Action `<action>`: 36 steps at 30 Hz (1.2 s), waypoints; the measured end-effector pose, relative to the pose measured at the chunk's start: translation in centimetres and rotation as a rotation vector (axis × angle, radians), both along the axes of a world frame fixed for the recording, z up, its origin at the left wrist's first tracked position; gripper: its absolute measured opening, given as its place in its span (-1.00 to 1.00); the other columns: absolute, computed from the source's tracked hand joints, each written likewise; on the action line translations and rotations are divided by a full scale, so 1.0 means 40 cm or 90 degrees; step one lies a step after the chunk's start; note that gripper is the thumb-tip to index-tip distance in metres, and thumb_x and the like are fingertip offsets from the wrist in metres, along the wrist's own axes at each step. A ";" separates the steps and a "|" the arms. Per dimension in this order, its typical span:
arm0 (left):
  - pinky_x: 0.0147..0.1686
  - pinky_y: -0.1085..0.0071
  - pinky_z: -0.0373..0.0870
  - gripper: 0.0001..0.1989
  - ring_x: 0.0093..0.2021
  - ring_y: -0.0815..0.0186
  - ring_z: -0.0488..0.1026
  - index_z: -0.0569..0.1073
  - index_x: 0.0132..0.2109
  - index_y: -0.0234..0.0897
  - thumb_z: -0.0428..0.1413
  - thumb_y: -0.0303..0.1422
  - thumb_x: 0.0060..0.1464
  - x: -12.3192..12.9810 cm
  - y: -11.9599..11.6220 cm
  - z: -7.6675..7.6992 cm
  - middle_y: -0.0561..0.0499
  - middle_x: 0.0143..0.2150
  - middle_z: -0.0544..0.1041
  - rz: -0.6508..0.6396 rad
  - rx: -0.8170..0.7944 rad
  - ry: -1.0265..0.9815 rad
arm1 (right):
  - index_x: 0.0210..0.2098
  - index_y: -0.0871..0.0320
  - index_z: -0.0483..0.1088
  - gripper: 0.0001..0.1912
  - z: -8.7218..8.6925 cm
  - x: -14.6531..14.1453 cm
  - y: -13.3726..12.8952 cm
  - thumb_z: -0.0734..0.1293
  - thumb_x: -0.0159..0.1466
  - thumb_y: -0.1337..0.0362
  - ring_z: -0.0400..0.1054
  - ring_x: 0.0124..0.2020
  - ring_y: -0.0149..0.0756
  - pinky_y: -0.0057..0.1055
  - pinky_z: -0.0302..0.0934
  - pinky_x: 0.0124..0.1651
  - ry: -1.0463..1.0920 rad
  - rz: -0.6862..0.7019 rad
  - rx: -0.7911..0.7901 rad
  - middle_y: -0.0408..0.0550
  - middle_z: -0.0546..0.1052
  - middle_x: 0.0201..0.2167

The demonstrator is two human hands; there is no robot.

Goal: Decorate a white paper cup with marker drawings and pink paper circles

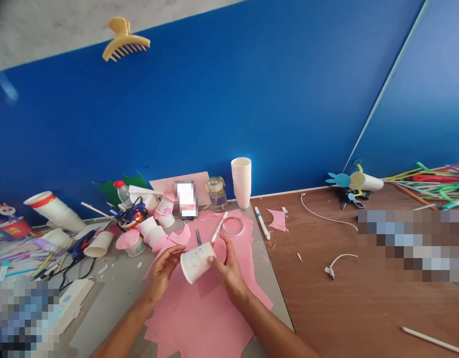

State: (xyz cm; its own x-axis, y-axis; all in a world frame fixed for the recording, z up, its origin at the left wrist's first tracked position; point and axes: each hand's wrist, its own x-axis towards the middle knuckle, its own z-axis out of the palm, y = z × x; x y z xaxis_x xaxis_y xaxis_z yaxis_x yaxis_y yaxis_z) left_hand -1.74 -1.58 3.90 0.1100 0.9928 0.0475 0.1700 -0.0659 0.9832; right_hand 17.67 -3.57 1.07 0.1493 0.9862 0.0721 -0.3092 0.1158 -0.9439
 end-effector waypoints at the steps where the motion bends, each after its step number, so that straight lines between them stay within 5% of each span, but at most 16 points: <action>1: 0.04 0.20 0.28 -0.65 0.03 0.09 0.39 0.44 -0.06 -0.26 0.07 -0.16 0.07 -0.017 0.001 0.010 -0.13 -0.03 0.49 -0.003 0.003 0.021 | 0.17 0.00 0.14 -0.32 0.001 0.005 0.001 0.37 0.10 0.05 0.18 0.13 -0.03 -0.17 0.23 0.00 -0.018 0.002 -0.003 0.01 0.37 0.04; 5: 0.15 0.16 0.17 -0.54 0.19 0.06 0.24 0.32 0.11 -0.21 0.08 -0.16 0.09 -0.036 -0.008 0.051 -0.15 0.16 0.34 -0.191 0.014 0.140 | 0.21 0.01 0.03 -0.26 -0.006 0.011 0.000 0.36 0.11 0.09 0.08 0.20 -0.05 -0.16 0.15 0.11 -0.119 0.028 0.025 0.01 0.24 0.14; 9: 0.11 0.11 0.23 -0.24 0.18 -0.02 0.23 0.17 0.22 -0.16 0.27 -0.24 -0.12 0.017 -0.019 0.059 -0.18 0.21 0.28 -0.234 0.048 0.247 | 0.22 0.09 -0.03 -0.23 -0.029 0.006 -0.007 0.36 0.11 0.16 0.22 0.07 -0.06 -0.13 0.13 0.11 -0.256 0.051 0.146 0.05 0.33 -0.02; 12: 0.06 0.11 0.27 -0.40 0.09 0.03 0.31 0.22 0.18 -0.13 0.18 -0.30 -0.01 0.063 -0.031 0.052 -0.12 0.12 0.36 -0.252 0.054 0.249 | 0.21 0.11 -0.01 -0.21 -0.033 0.005 -0.014 0.39 0.08 0.14 0.25 0.02 -0.04 -0.12 0.14 0.09 -0.288 0.066 0.204 0.07 0.34 -0.04; 18: -0.04 0.25 0.36 -0.53 0.02 0.15 0.35 0.27 0.08 -0.19 0.14 -0.48 -0.01 0.091 -0.067 0.036 -0.08 0.06 0.37 -0.281 0.024 0.039 | 0.20 0.03 0.05 -0.29 -0.002 0.007 -0.019 0.32 0.14 -0.05 0.25 0.04 -0.07 -0.20 0.22 0.01 -0.087 0.085 0.081 0.03 0.33 0.03; 22: 0.01 0.19 0.31 -0.46 0.04 0.13 0.32 0.22 0.11 -0.22 0.14 -0.51 -0.03 0.084 -0.072 0.014 -0.11 0.07 0.36 -0.318 0.066 0.069 | 0.11 0.00 0.18 -0.43 0.005 0.012 -0.012 0.32 0.16 -0.03 0.32 -0.07 -0.17 -0.28 0.25 -0.07 0.005 0.077 0.020 -0.01 0.34 0.03; 26: 0.05 0.16 0.27 -0.41 0.06 0.11 0.31 0.16 0.16 -0.23 0.11 -0.54 -0.03 0.083 -0.074 -0.003 -0.16 0.09 0.34 -0.328 0.151 0.132 | -0.16 0.12 0.36 -0.68 0.012 0.019 -0.006 0.18 0.29 0.03 0.36 -0.39 -0.26 -0.34 0.23 -0.25 0.023 0.114 -0.030 -0.05 0.51 -0.36; 36: 0.08 -0.01 0.17 -0.31 0.07 0.00 0.23 0.11 0.17 -0.20 0.11 -0.52 -0.15 0.071 -0.084 -0.066 -0.19 0.05 0.26 -0.305 0.373 0.190 | -0.28 0.15 0.46 -0.65 -0.003 0.015 0.001 0.22 0.24 0.01 0.41 -0.30 -0.13 -0.23 0.27 -0.16 0.025 0.102 -0.076 -0.03 0.56 -0.38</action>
State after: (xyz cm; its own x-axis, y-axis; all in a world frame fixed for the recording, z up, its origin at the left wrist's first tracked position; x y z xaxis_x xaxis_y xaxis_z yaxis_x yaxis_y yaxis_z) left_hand 1.10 -4.92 1.27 0.6064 0.6579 0.4465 0.2429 -0.6880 0.6838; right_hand 18.28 -3.52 0.96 -0.0099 0.9987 -0.0495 -0.3522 -0.0498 -0.9346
